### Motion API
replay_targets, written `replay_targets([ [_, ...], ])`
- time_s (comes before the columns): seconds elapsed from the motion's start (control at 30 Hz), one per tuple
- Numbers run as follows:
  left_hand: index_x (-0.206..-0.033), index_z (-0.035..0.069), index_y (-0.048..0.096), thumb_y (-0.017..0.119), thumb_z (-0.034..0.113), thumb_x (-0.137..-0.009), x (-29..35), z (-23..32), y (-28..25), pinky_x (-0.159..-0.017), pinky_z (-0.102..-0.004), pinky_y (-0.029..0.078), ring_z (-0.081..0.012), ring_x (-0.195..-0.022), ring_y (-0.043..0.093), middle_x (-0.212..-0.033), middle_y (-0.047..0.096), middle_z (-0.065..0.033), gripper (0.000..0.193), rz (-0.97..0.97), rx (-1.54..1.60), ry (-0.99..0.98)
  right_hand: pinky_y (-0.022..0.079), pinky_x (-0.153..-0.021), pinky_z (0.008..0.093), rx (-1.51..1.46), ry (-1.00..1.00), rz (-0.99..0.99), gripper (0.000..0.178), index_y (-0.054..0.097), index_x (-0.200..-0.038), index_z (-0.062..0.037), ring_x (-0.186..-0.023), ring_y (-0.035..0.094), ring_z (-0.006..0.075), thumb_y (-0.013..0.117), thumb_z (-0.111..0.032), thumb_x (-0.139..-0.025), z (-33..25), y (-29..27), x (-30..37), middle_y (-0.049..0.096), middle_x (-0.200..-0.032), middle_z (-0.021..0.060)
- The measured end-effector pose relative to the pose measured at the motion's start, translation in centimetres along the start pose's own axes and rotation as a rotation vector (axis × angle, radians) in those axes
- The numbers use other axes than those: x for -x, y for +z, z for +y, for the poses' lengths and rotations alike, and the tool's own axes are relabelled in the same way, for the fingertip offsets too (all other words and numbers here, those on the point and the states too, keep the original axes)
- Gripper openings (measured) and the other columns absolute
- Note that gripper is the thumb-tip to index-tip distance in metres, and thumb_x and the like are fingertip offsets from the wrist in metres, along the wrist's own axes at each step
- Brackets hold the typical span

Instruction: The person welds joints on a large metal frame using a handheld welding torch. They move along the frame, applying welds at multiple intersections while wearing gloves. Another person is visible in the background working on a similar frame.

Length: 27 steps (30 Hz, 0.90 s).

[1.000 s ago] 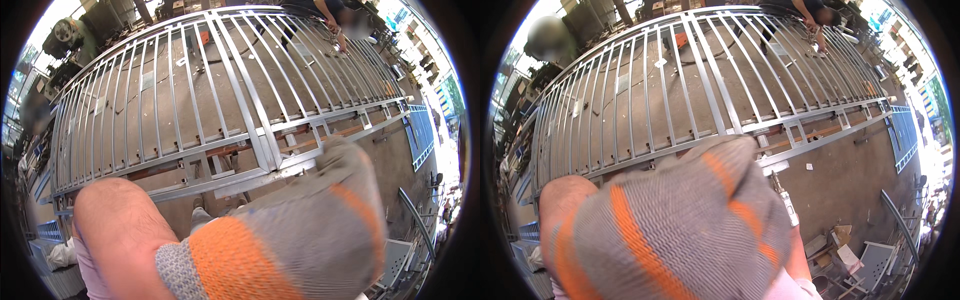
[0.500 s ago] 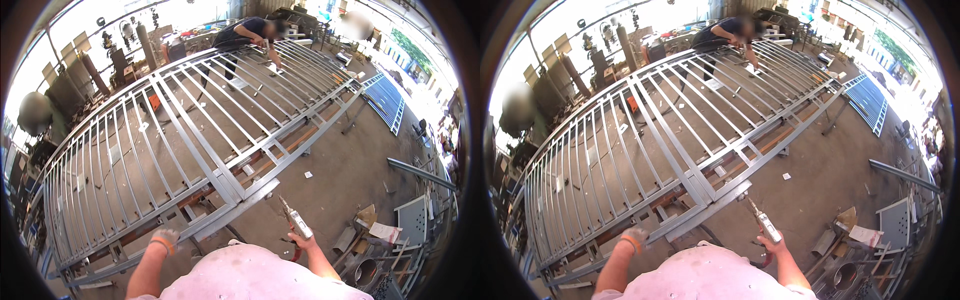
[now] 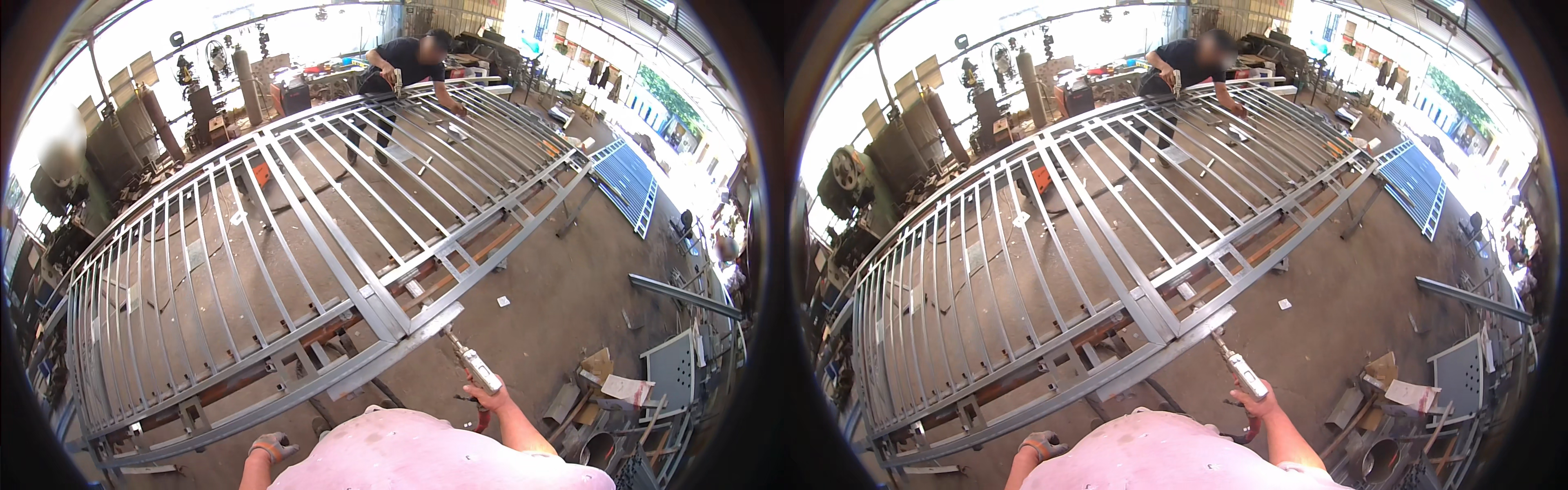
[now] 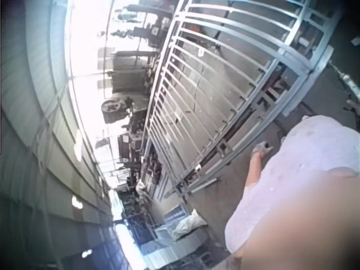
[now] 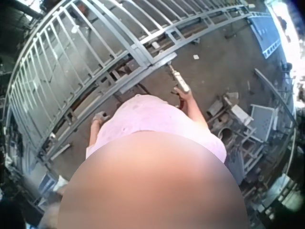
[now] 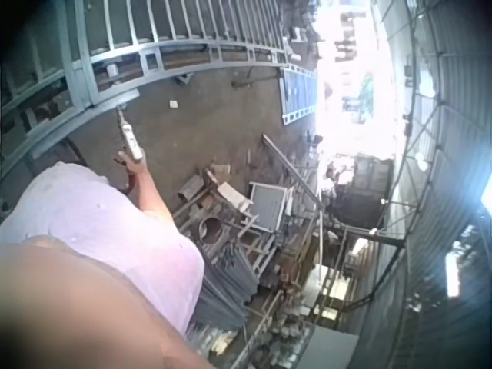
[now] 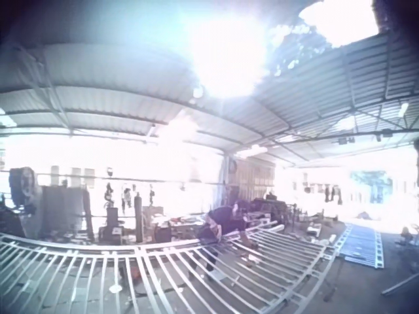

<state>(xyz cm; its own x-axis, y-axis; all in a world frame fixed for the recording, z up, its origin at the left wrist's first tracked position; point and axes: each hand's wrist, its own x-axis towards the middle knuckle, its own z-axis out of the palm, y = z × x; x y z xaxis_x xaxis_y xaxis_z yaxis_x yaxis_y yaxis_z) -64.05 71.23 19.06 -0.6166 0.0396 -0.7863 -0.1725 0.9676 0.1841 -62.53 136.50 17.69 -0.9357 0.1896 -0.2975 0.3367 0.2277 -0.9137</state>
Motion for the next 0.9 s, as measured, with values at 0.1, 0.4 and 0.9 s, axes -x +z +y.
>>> replay_targets([
  [0.1,-0.123,0.013,0.084,0.077,0.069,-0.089,0.2,-2.0,0.9,-0.109,-0.0448,0.058,-0.0349,-0.124,0.075,-0.13,0.082,-0.015,0.066,0.015,0.034,0.03,0.061,-0.091,0.0356,0.045,-0.037,-0.051,0.037,0.077,-0.121,-0.0036,-0.1,0.072,0.0148,0.094,-0.015,-0.09,-0.8,2.3,-1.0,0.079,-0.11,0.0044],
  [0.4,-0.122,0.01,0.077,0.082,0.053,-0.091,-1.4,-0.6,-3.4,-0.103,-0.0483,0.059,-0.0374,-0.119,0.074,-0.127,0.078,-0.0159,0.053,0.292,0.024,0.27,0.06,-0.08,0.0335,0.055,-0.114,-0.133,0.032,0.077,-0.118,-0.0033,-0.089,0.07,0.0134,0.092,-0.011,-0.091,-5.4,6.9,-1.1,0.077,-0.099,0.0035],
  [0.9,-0.135,0.006,0.077,0.071,0.05,-0.101,-21.8,40.6,-24.8,-0.115,-0.0443,0.056,-0.0354,-0.135,0.069,-0.16,0.062,-0.0159,0.057,0.318,-0.644,0.734,0.052,-0.075,0.0276,-0.193,0.253,0.388,0.035,0.074,-0.121,-0.0041,-0.081,0.061,0.0069,0.092,-0.006,-0.09,1.7,6.1,15.5,0.067,-0.089,-0.0047],
])
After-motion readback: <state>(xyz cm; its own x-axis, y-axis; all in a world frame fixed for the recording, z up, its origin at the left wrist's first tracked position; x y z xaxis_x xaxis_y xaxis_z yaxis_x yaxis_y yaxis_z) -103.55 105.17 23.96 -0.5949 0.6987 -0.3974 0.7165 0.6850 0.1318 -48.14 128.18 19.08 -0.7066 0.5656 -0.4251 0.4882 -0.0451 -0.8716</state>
